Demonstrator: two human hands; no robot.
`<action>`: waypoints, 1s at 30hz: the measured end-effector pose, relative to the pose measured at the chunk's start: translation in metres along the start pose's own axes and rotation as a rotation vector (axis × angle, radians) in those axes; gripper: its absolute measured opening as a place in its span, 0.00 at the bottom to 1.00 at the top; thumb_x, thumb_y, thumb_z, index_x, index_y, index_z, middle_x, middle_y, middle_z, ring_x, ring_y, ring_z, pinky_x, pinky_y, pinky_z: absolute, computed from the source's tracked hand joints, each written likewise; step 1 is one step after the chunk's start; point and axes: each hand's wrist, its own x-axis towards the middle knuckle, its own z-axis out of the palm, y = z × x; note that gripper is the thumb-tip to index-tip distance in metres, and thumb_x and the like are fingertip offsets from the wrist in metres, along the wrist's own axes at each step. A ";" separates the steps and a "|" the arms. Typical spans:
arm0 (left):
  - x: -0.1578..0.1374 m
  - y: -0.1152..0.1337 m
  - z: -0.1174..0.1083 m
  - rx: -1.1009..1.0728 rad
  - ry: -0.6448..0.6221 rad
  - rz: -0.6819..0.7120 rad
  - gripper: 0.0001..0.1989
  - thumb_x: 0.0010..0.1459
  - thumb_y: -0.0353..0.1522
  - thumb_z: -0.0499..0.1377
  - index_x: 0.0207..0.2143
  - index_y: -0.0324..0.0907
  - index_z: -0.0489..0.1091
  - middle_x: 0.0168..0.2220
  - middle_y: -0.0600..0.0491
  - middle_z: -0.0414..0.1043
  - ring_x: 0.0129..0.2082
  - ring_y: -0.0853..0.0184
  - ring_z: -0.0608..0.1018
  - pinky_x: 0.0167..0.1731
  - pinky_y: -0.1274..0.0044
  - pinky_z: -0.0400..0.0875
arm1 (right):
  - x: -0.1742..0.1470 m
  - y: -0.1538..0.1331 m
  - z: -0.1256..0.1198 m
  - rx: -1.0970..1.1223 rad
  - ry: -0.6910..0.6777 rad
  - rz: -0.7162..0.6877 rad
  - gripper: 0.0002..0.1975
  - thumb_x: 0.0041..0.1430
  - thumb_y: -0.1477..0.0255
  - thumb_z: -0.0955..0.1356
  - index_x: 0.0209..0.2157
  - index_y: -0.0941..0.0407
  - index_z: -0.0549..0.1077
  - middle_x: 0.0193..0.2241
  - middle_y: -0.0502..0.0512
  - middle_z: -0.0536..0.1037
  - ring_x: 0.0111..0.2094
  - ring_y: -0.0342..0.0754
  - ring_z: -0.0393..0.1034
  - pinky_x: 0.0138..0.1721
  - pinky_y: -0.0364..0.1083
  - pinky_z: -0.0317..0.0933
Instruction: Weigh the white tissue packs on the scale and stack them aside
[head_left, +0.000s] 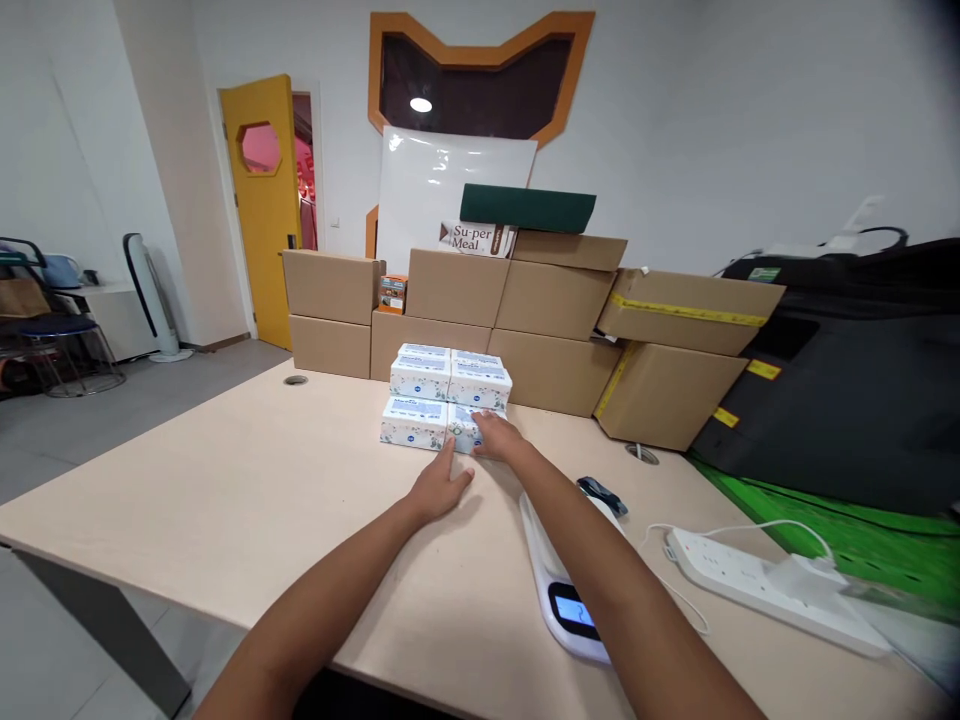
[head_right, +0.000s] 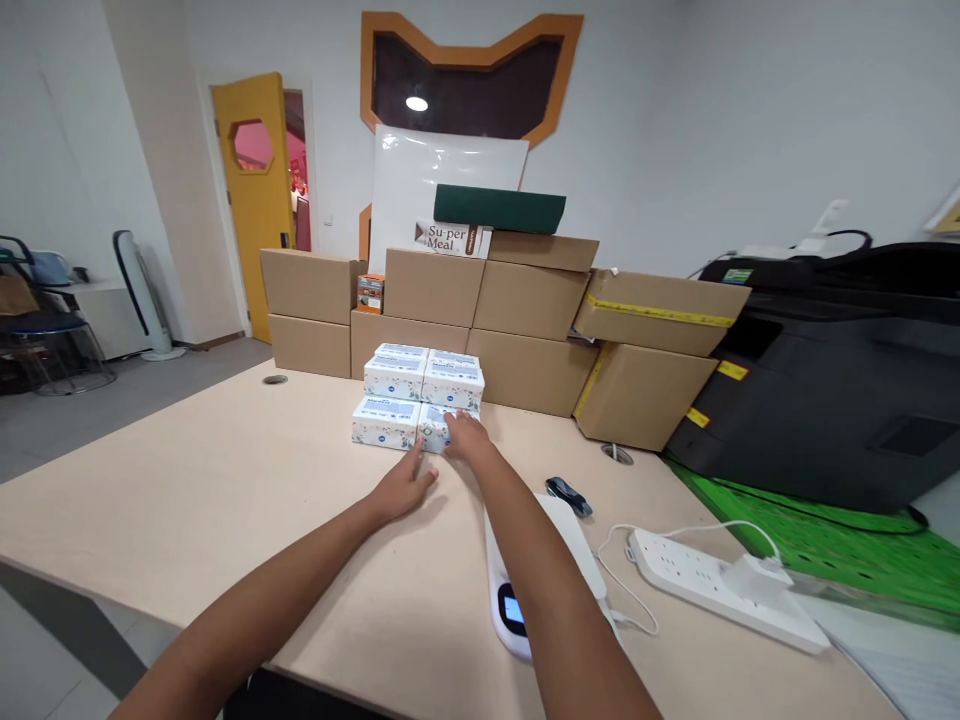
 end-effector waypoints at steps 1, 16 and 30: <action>0.000 0.000 0.000 0.002 -0.002 0.002 0.50 0.67 0.49 0.58 0.81 0.35 0.44 0.83 0.40 0.39 0.83 0.50 0.50 0.81 0.60 0.45 | 0.002 0.002 -0.005 0.002 0.009 -0.006 0.22 0.73 0.61 0.73 0.62 0.55 0.75 0.61 0.61 0.77 0.57 0.56 0.77 0.57 0.60 0.76; -0.008 0.005 -0.001 0.093 -0.019 -0.018 0.47 0.66 0.49 0.57 0.79 0.35 0.53 0.80 0.38 0.54 0.80 0.44 0.60 0.79 0.55 0.54 | 0.092 0.020 -0.054 -0.067 0.066 0.060 0.23 0.72 0.61 0.73 0.63 0.55 0.74 0.63 0.62 0.76 0.60 0.58 0.76 0.59 0.63 0.74; -0.007 0.009 -0.003 0.101 -0.022 -0.011 0.46 0.67 0.47 0.55 0.79 0.30 0.53 0.79 0.35 0.54 0.79 0.43 0.60 0.78 0.54 0.55 | 0.069 0.025 -0.058 -0.011 0.048 0.028 0.34 0.66 0.60 0.77 0.69 0.55 0.69 0.67 0.66 0.73 0.66 0.64 0.71 0.67 0.67 0.66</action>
